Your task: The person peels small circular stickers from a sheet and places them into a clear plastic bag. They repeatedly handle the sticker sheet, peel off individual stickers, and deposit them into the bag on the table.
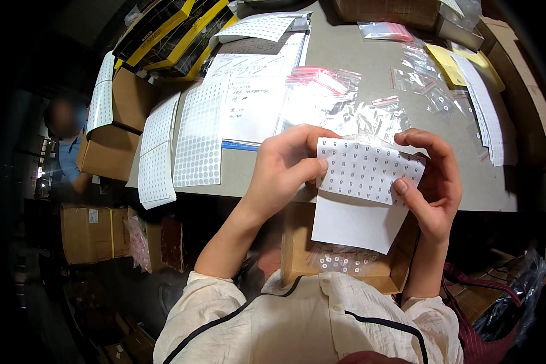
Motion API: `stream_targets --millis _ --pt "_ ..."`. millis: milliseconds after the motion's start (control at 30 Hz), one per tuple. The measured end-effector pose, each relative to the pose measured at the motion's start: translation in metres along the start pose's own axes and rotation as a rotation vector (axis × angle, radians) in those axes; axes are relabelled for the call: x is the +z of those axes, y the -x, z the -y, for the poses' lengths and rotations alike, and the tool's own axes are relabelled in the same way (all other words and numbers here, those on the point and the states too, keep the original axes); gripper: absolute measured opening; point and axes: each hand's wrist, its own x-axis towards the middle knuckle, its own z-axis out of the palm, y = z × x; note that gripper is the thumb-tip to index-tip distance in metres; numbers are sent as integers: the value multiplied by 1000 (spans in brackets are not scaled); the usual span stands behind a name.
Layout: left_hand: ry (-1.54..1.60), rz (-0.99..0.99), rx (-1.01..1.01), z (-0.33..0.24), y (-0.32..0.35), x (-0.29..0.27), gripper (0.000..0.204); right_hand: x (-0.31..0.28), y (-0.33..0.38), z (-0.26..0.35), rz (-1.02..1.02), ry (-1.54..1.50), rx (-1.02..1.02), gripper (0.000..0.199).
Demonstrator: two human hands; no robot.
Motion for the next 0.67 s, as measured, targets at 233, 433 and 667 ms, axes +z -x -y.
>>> stream_targets --millis 233,433,667 --pt "11 -33 -17 -3 0 -2 25 -1 0 0 33 17 -21 59" --pt "34 -75 9 -1 0 0 13 0 -1 1 60 41 -15 59" --pt "75 -84 -1 -2 1 1 15 0 0 1 89 7 -29 59"
